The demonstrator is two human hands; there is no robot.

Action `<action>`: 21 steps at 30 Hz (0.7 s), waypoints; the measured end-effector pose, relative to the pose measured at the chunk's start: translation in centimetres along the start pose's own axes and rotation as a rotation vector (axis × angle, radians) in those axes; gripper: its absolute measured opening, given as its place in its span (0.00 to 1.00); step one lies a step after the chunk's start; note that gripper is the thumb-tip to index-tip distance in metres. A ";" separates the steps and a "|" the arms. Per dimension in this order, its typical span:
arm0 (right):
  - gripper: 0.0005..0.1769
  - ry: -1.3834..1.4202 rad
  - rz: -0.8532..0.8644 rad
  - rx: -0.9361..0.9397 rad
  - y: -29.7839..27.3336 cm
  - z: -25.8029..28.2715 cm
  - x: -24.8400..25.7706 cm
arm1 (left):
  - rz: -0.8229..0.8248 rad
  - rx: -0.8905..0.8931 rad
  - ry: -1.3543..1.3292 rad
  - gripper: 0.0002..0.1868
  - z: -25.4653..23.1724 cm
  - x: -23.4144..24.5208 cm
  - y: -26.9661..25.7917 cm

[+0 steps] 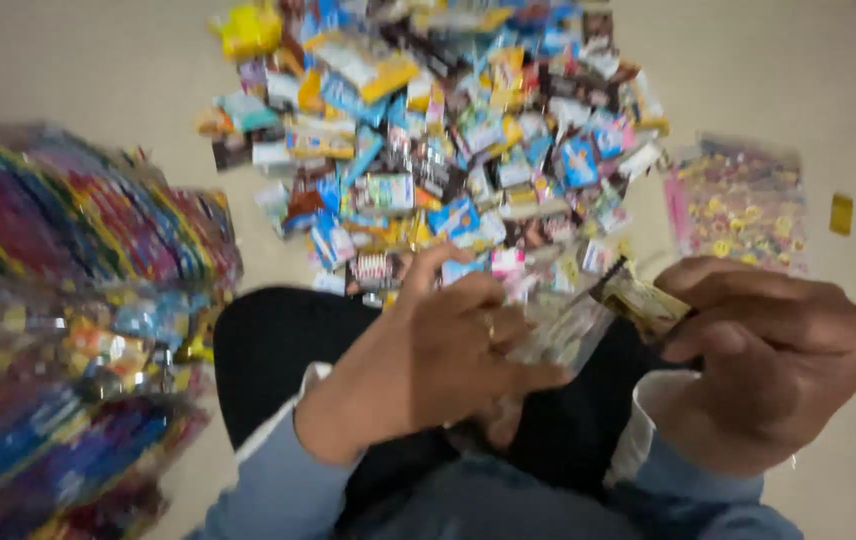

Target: Sorting and packing various small snack packets into clear plastic bags while sitting on the floor.

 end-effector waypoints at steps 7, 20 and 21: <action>0.22 -0.168 0.400 0.031 0.8 0.9 0.1 | -0.015 -0.006 0.053 0.15 -0.7 -0.2 0.1; 0.17 0.031 -0.164 -0.280 3.7 -7.3 3.6 | -0.362 0.460 0.064 0.17 7.8 -0.9 -2.6; 0.17 0.029 -0.165 -0.281 4.6 -8.3 3.5 | -0.362 0.459 0.061 0.17 7.7 -0.8 -2.6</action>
Point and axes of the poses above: each hand's wrist, its own y-axis towards the middle knuckle, its own x-axis out of the back of the hand, z = x × y, the point moved 1 cm from there along y, towards the middle knuckle, and after that the axes turned 7 degrees about y, right-handed, at the moved point
